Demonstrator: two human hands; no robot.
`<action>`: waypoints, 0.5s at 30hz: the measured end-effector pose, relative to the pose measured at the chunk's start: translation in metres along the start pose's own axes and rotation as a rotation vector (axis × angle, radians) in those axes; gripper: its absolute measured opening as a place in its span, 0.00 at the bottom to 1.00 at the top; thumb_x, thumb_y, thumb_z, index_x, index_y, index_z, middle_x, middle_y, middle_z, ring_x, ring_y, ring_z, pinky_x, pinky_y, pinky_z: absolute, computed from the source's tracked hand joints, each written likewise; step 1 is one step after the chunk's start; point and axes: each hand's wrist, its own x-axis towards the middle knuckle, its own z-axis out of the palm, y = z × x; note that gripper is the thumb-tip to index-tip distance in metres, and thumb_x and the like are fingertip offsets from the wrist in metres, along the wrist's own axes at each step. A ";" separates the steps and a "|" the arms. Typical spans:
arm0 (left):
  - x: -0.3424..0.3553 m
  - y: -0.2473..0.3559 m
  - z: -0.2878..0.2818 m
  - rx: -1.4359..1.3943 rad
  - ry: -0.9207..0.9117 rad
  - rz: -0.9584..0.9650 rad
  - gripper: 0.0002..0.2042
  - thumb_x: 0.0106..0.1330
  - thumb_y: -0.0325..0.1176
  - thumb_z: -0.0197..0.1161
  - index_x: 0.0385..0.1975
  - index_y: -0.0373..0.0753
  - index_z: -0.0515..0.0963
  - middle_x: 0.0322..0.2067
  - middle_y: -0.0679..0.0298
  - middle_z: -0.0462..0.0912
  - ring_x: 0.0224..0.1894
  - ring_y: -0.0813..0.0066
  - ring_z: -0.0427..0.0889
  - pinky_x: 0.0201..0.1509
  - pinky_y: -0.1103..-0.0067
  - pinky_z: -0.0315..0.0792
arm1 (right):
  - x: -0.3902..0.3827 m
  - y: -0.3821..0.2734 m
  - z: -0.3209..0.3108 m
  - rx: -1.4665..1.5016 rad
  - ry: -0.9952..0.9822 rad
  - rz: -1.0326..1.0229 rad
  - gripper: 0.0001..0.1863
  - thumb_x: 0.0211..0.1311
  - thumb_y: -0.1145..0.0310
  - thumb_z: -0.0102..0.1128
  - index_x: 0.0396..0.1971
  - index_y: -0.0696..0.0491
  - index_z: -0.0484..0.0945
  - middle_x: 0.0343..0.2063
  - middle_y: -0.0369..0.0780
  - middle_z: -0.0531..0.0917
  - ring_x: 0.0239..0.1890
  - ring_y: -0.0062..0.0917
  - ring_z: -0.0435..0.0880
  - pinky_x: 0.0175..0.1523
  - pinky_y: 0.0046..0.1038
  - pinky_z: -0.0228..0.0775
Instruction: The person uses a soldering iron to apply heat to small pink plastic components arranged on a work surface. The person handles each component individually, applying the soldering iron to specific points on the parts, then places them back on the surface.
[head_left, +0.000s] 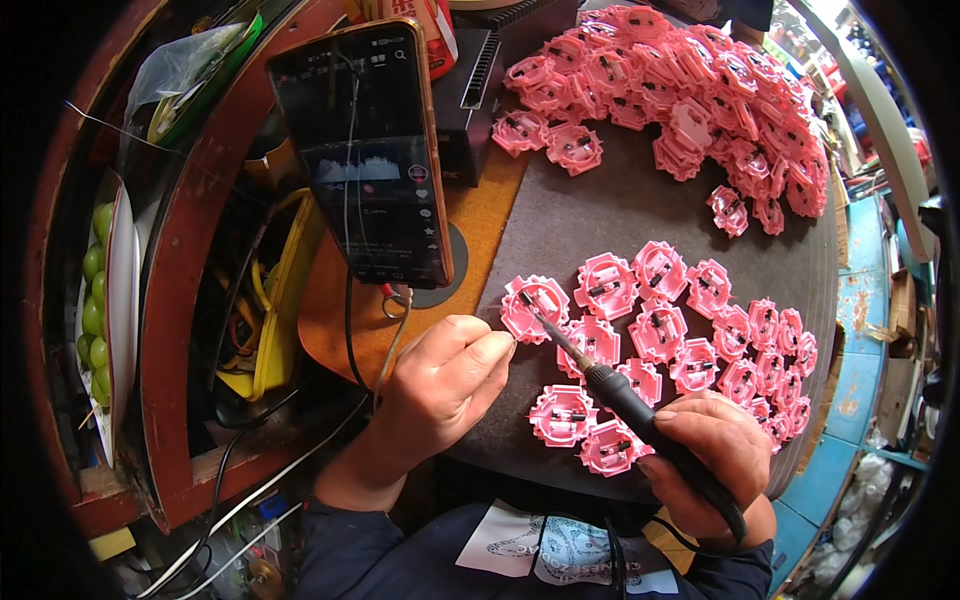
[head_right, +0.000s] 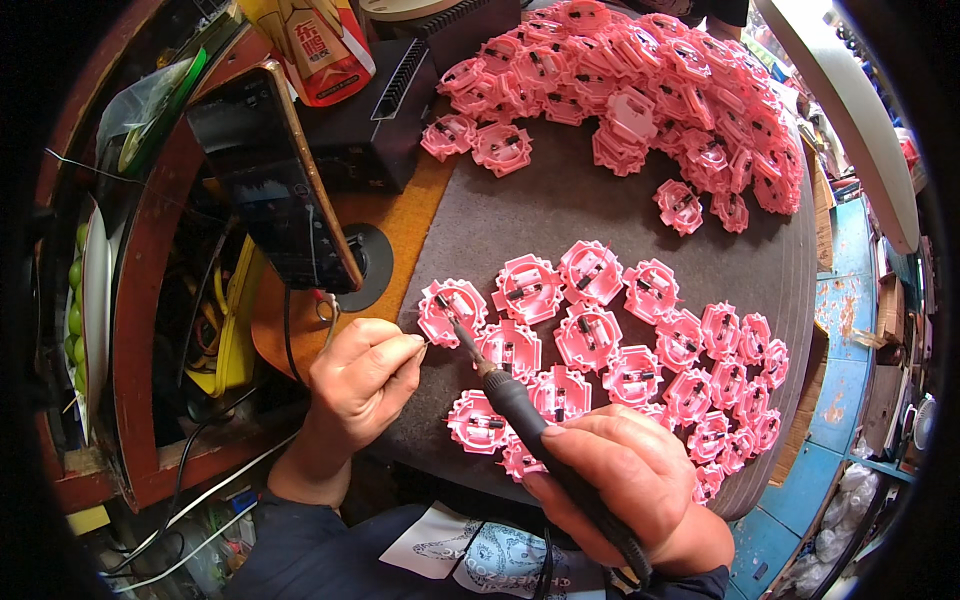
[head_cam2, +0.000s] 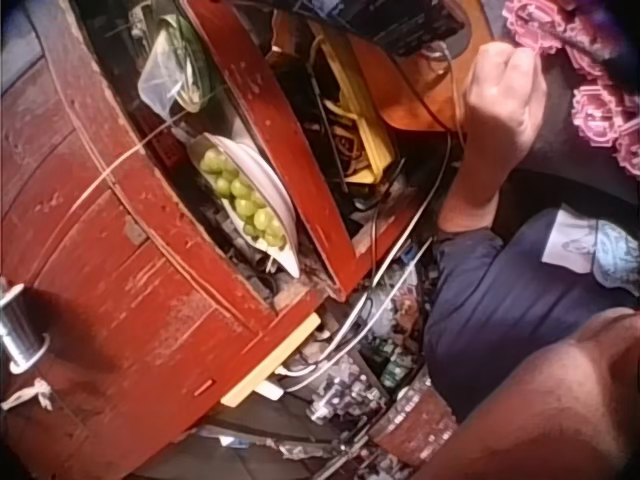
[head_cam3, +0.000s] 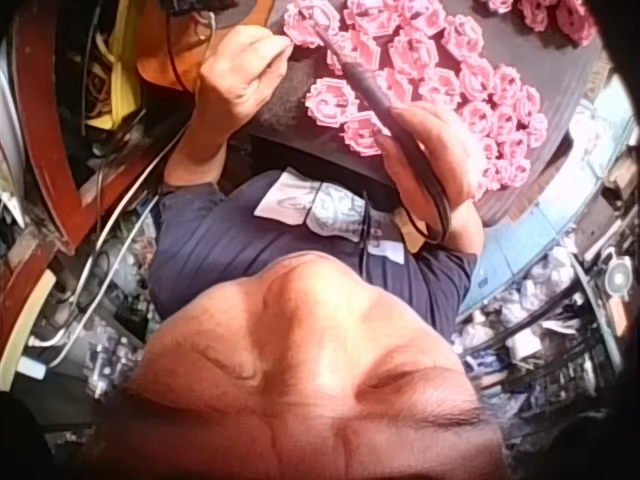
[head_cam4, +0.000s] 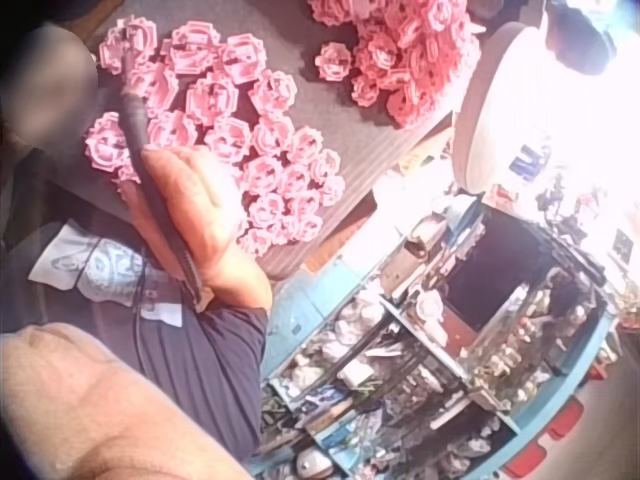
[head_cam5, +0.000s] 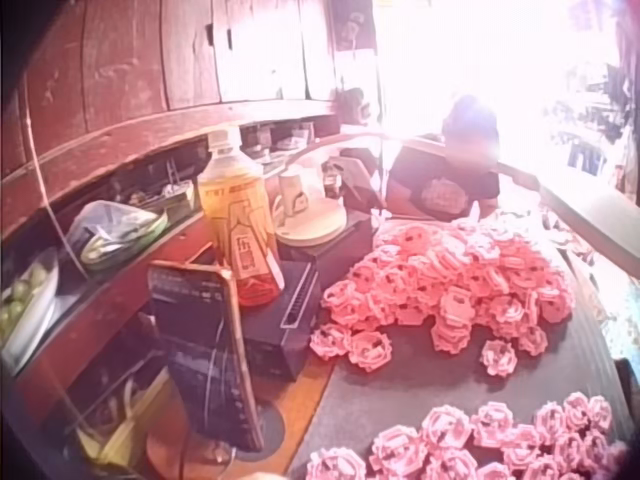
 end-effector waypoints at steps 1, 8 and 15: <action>0.000 0.000 0.000 0.000 -0.001 0.001 0.17 0.56 0.17 0.76 0.46 0.33 0.84 0.36 0.57 0.82 0.34 0.58 0.86 0.37 0.70 0.80 | 0.000 0.001 0.001 0.003 -0.002 0.000 0.23 0.51 0.79 0.78 0.48 0.64 0.80 0.30 0.49 0.86 0.25 0.35 0.86 0.28 0.33 0.77; 0.001 -0.001 0.001 0.016 -0.011 0.000 0.17 0.56 0.16 0.75 0.46 0.33 0.84 0.36 0.57 0.82 0.35 0.58 0.86 0.38 0.69 0.80 | -0.001 0.000 0.001 0.010 -0.003 0.006 0.23 0.51 0.79 0.78 0.48 0.64 0.81 0.30 0.50 0.86 0.25 0.36 0.86 0.28 0.33 0.77; 0.003 0.000 0.002 0.018 -0.026 -0.011 0.17 0.56 0.16 0.74 0.46 0.33 0.83 0.37 0.56 0.82 0.35 0.57 0.86 0.38 0.69 0.80 | -0.001 0.001 0.001 0.018 -0.006 0.012 0.23 0.51 0.79 0.78 0.48 0.65 0.81 0.30 0.50 0.86 0.25 0.36 0.86 0.28 0.33 0.78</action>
